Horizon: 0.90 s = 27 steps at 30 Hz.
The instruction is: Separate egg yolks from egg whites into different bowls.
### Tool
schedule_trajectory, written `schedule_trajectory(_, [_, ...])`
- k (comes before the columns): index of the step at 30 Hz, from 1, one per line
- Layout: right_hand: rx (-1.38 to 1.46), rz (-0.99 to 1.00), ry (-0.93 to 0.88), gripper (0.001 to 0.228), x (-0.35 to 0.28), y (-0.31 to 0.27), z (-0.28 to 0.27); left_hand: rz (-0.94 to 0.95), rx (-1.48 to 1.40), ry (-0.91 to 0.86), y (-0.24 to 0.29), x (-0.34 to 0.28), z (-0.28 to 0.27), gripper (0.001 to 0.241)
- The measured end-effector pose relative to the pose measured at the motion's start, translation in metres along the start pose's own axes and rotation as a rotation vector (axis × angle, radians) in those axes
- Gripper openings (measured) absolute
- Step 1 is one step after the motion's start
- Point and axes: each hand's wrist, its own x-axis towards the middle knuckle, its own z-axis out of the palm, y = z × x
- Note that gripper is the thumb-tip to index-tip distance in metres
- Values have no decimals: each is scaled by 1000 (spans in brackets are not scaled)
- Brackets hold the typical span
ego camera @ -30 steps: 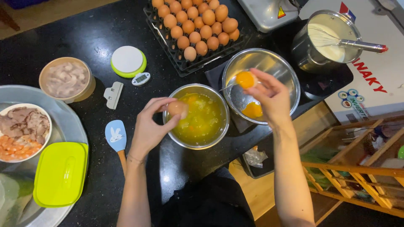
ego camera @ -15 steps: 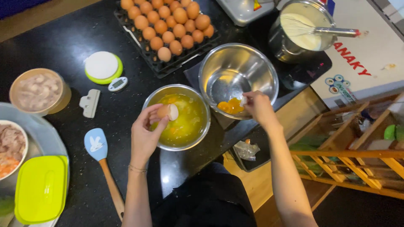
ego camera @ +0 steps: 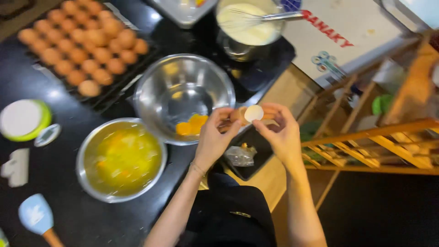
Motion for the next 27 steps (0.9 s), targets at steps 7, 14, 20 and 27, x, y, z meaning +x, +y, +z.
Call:
schedule_trajectory(7, [-520, 20, 46, 43, -10, 76, -107, -103, 193, -150, -77, 21, 103, 48])
schedule_trajectory(14, [-868, -67, 43, 52, 61, 121, -144, -221, 422, -177, 27, 38, 63, 40])
schedule_trajectory(20, [-579, -74, 56, 31, 117, 63, -69, 226, 495, 562, 76, 100, -134, 24])
schedule_trajectory(27, [-397, -19, 33, 28, 102, 40, 3, 270, 1270, 642, 23, 200, -295, 52])
